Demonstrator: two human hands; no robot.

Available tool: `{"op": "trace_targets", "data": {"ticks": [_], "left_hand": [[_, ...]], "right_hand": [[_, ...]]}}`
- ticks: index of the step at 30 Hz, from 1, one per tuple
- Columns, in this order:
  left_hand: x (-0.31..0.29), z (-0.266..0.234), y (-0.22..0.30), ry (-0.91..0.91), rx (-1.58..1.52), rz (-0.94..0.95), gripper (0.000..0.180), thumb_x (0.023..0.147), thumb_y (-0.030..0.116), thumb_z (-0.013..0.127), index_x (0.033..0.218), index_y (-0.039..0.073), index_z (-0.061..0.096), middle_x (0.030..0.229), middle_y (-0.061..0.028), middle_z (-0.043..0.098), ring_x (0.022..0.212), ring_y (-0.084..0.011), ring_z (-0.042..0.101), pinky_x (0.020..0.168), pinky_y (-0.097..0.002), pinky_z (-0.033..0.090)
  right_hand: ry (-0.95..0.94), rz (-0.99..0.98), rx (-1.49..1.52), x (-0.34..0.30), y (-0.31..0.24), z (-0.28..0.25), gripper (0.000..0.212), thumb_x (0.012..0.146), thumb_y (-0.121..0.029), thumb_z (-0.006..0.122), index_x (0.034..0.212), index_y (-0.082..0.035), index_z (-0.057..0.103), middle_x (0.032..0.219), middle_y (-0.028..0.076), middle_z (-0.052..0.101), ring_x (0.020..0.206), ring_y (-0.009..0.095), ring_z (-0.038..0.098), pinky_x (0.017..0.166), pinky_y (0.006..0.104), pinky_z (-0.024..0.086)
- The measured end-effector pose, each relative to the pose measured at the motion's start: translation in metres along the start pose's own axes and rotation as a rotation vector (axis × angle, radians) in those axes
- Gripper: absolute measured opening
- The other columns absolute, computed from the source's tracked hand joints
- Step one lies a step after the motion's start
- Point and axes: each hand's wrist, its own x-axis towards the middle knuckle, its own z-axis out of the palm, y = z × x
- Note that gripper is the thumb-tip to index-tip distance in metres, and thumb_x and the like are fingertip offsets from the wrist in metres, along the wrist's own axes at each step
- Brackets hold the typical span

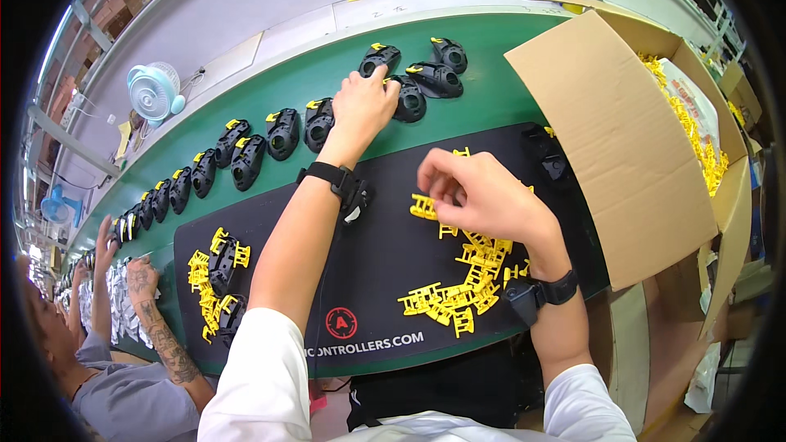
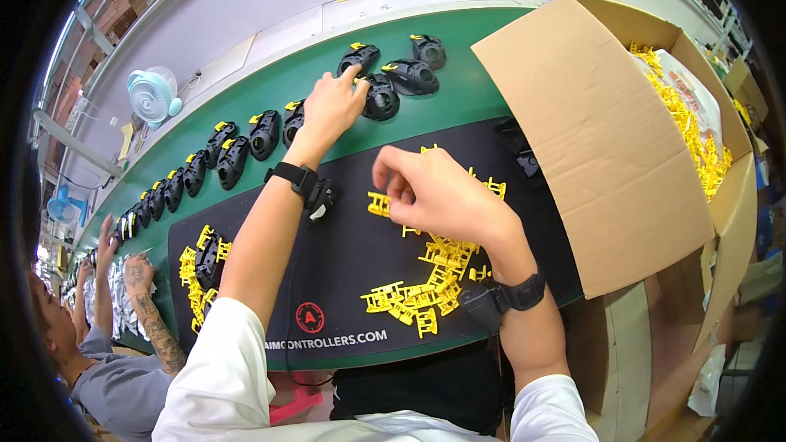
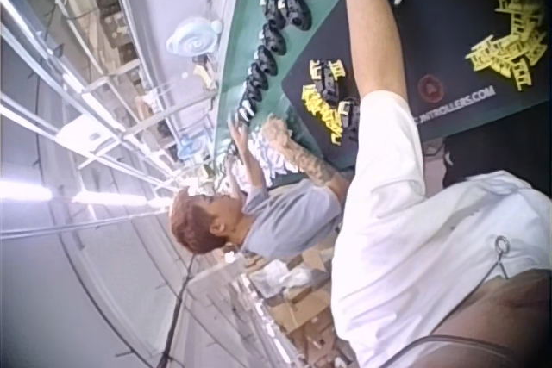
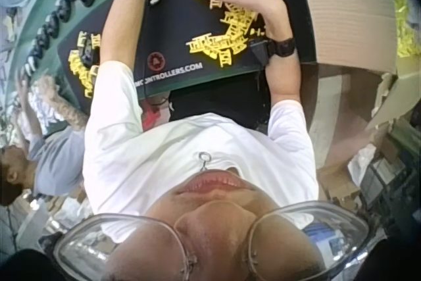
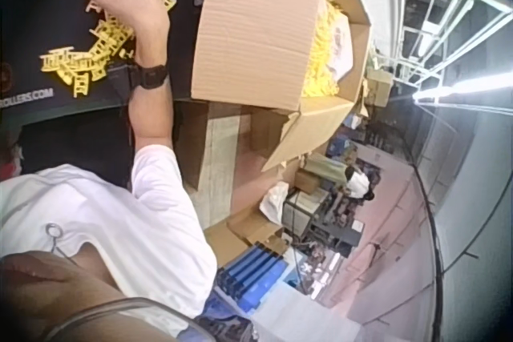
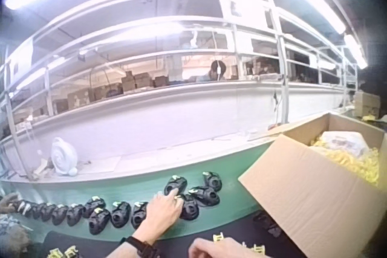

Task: Assembling internal plastic components and yellow paddle-like pieces into game controller shells at an assembly line station.

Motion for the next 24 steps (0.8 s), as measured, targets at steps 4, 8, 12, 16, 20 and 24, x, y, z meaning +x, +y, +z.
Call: {"op": "trace_targets", "data": {"ticks": [4,8,12,16,20,24], "left_hand": [[0.008,0.010,0.026,-0.204,-0.107,-0.153,0.070,0.092,0.057,0.062,0.138,0.006,0.055,0.112,-0.0351,0.065,0.108,-0.0470,0.066,0.090,-0.0514,0.056],[0.009,0.005,0.028,-0.224,-0.054,-0.243,0.091,0.080,0.058,0.078,0.145,0.003,0.046,0.123,-0.0303,0.063,0.109,-0.0409,0.068,0.089,-0.0493,0.056],[-0.016,-0.032,0.020,-0.223,-0.971,-0.412,0.091,0.082,0.028,0.084,0.153,0.001,0.033,0.124,-0.0205,0.061,0.108,-0.0263,0.067,0.087,-0.0404,0.056],[-0.112,-0.073,0.037,-0.269,-1.818,-0.233,0.097,0.081,-0.008,0.074,0.161,0.012,0.024,0.139,-0.0131,0.049,0.124,-0.0242,0.059,0.099,-0.0359,0.053],[-0.164,-0.080,0.056,-0.238,-1.865,-0.170,0.102,0.079,-0.012,0.073,0.162,0.015,0.020,0.145,-0.0126,0.046,0.135,-0.0234,0.051,0.110,-0.0399,0.048],[-0.174,-0.083,0.064,-0.174,-1.860,-0.222,0.103,0.079,-0.014,0.072,0.161,0.017,0.018,0.145,-0.0126,0.046,0.138,-0.0233,0.048,0.114,-0.0419,0.045]], "right_hand": [[0.226,-0.006,0.069,0.009,0.014,0.007,0.024,0.085,0.001,0.065,0.109,0.000,0.067,0.081,0.012,0.072,0.072,0.020,0.070,0.069,0.0310,0.055],[0.473,0.041,0.247,0.016,0.025,0.012,0.016,0.092,-0.004,0.067,0.107,0.001,0.069,0.085,0.009,0.073,0.073,0.013,0.069,0.070,0.0270,0.056],[0.515,0.135,0.437,0.015,0.033,0.002,0.014,0.096,-0.007,0.069,0.106,0.002,0.070,0.086,0.006,0.074,0.071,0.007,0.066,0.063,0.0227,0.052],[0.533,0.044,0.581,0.015,0.030,0.008,0.016,0.095,-0.006,0.071,0.109,0.002,0.073,0.085,0.005,0.074,0.071,0.007,0.065,0.060,0.0220,0.051],[0.593,0.005,0.300,0.015,-0.002,0.022,0.011,0.090,-0.005,0.075,0.099,0.000,0.075,0.087,0.006,0.075,0.078,0.009,0.070,0.059,0.0233,0.052],[0.626,-0.129,0.136,0.015,0.000,0.026,0.012,0.087,-0.001,0.076,0.099,0.000,0.075,0.089,0.008,0.073,0.078,0.014,0.071,0.059,0.0245,0.052]]}}
